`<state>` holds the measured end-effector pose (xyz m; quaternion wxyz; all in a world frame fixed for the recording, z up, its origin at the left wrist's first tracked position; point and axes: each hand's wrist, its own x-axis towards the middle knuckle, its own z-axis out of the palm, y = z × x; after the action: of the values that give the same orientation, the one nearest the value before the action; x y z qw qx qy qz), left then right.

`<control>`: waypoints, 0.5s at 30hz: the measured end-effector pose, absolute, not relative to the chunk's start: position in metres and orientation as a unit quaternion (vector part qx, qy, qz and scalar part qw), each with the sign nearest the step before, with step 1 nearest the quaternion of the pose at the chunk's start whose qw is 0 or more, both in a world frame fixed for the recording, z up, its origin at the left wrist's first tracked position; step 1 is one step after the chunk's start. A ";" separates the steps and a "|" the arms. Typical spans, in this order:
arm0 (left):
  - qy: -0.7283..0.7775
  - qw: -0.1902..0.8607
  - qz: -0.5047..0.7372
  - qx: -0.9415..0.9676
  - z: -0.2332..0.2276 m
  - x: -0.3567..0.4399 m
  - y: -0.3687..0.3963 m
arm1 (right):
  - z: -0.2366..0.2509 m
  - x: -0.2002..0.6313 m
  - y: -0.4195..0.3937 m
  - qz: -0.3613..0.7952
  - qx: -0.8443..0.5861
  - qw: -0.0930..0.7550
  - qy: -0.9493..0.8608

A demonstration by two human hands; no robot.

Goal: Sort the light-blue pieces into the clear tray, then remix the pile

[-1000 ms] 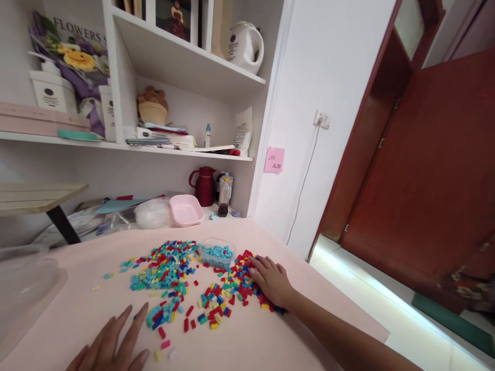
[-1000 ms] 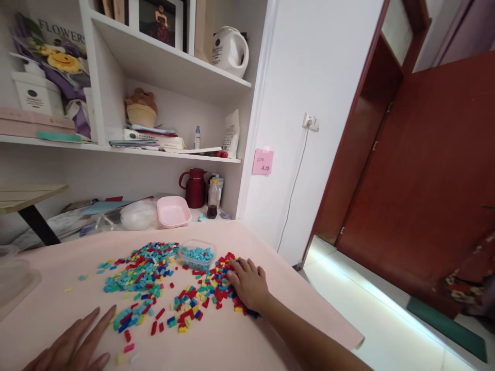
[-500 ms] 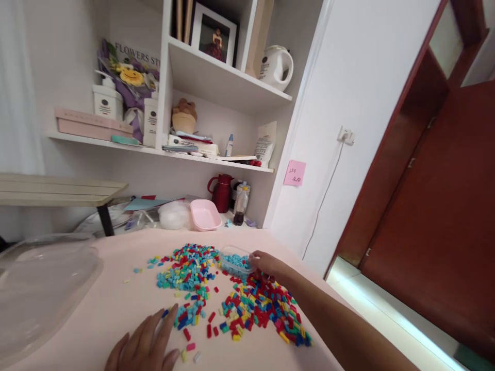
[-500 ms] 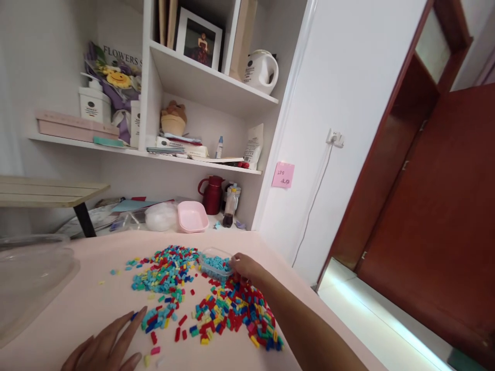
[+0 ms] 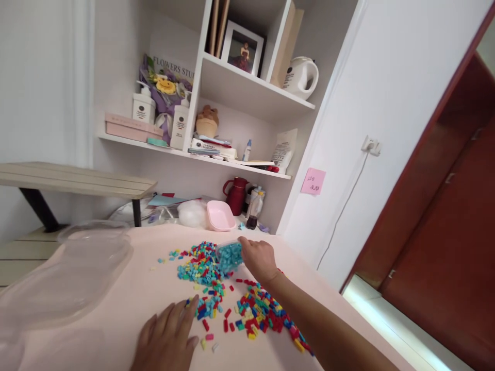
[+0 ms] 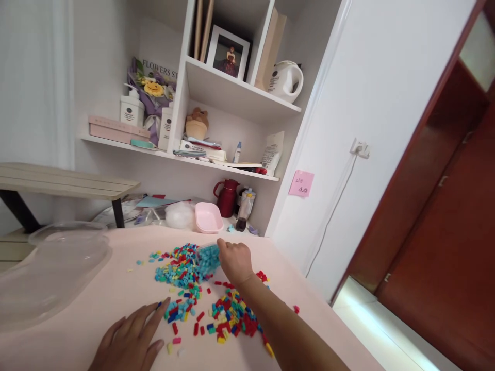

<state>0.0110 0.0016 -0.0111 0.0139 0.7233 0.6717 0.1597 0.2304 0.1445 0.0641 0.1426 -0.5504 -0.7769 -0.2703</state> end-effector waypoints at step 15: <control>0.663 0.056 0.158 0.730 -0.012 0.008 0.003 | 0.076 0.242 0.145 -0.390 -0.423 0.128 -0.808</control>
<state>0.0084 0.0028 -0.0124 0.0562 0.7295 0.6632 0.1577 0.2420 0.1455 0.0763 0.1279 -0.4227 -0.8080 -0.3901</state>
